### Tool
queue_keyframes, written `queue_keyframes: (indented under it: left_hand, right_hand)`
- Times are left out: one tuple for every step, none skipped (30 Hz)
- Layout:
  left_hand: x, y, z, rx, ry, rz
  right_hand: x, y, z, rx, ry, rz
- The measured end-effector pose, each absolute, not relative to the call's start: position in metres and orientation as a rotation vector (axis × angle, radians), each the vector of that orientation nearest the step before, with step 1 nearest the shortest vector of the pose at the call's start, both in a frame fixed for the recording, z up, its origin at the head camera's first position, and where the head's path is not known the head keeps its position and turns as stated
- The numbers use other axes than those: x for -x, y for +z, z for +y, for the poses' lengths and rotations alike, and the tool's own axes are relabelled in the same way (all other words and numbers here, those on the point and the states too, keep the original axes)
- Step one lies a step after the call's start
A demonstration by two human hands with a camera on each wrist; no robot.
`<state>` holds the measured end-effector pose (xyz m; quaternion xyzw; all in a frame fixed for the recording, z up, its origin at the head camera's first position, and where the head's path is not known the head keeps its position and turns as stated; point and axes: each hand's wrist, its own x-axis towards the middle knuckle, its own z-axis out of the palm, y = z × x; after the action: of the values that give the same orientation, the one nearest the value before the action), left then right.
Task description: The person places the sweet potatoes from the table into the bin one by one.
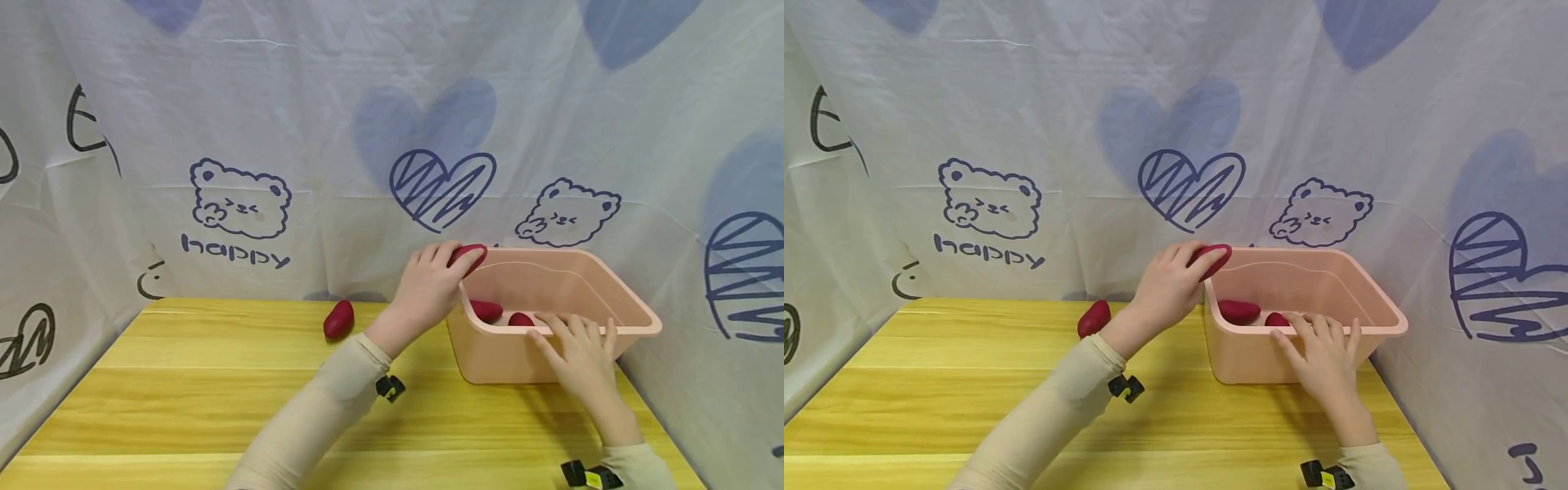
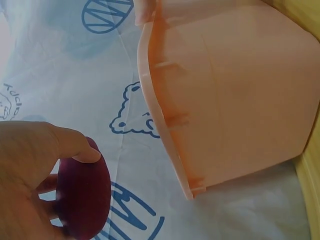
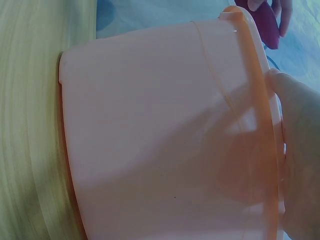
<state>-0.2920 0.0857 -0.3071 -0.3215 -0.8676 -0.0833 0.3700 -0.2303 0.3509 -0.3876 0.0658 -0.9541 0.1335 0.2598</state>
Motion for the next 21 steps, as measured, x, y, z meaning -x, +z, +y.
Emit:
queue_keyframes:
  left_hand:
    - [0.292, -0.307, 0.088, 0.827, -0.209, -2.22]
    - [0.292, -0.306, 0.09, 0.83, -0.204, -2.215]
    - [0.292, -0.306, 0.092, 0.833, -0.202, -2.211]
    - [0.292, -0.306, 0.094, 0.836, -0.199, -2.207]
    - [0.292, -0.306, 0.096, 0.838, -0.194, -2.206]
    - [0.292, -0.306, 0.098, 0.84, -0.191, -2.204]
    - [0.293, -0.306, 0.1, 0.841, -0.188, -2.199]
    - [0.293, -0.306, 0.102, 0.843, -0.188, -2.194]
    - [0.293, -0.306, 0.104, 0.844, -0.187, -2.187]
    - [0.293, -0.306, 0.106, 0.846, -0.186, -2.182]
    - [0.293, -0.306, 0.108, 0.848, -0.186, -2.179]
    - [0.294, -0.306, 0.11, 0.85, -0.188, -2.178]
    - [0.294, -0.306, 0.112, 0.853, -0.187, -2.178]
    - [0.295, -0.306, 0.114, 0.856, -0.187, -2.182]
    - [0.295, -0.306, 0.116, 0.859, -0.186, -2.186]
    - [0.296, -0.307, 0.118, 0.862, -0.183, -2.192]
    - [0.296, -0.307, 0.12, 0.862, -0.18, -2.198]
    - [0.297, -0.307, 0.121, 0.863, -0.176, -2.201]
    - [0.298, -0.307, 0.123, 0.863, -0.171, -2.203]
    - [0.298, -0.308, 0.125, 0.862, -0.168, -2.204]
    - [0.299, -0.308, 0.127, 0.861, -0.167, -2.204]
  right_hand:
    - [0.23, -0.388, 0.351, -0.178, 0.362, -2.585]
    - [0.23, -0.388, 0.351, -0.178, 0.363, -2.584]
    - [0.23, -0.388, 0.351, -0.178, 0.363, -2.583]
    - [0.23, -0.388, 0.351, -0.178, 0.363, -2.581]
    - [0.23, -0.388, 0.351, -0.178, 0.364, -2.581]
    - [0.231, -0.388, 0.351, -0.178, 0.365, -2.581]
    - [0.231, -0.388, 0.351, -0.177, 0.363, -2.581]
    - [0.231, -0.389, 0.352, -0.176, 0.358, -2.58]
    - [0.231, -0.389, 0.352, -0.176, 0.356, -2.58]
    - [0.231, -0.389, 0.352, -0.175, 0.353, -2.58]
    - [0.231, -0.389, 0.352, -0.174, 0.352, -2.581]
    - [0.232, -0.389, 0.353, -0.173, 0.349, -2.581]
    - [0.232, -0.389, 0.353, -0.171, 0.347, -2.581]
    - [0.232, -0.389, 0.353, -0.171, 0.349, -2.583]
    - [0.232, -0.389, 0.353, -0.171, 0.353, -2.585]
    - [0.232, -0.389, 0.353, -0.171, 0.354, -2.586]
    - [0.232, -0.389, 0.353, -0.171, 0.354, -2.588]
    - [0.232, -0.388, 0.353, -0.17, 0.355, -2.59]
    - [0.232, -0.388, 0.353, -0.17, 0.358, -2.592]
    - [0.232, -0.389, 0.353, -0.171, 0.358, -2.593]
    - [0.232, -0.389, 0.353, -0.17, 0.356, -2.593]
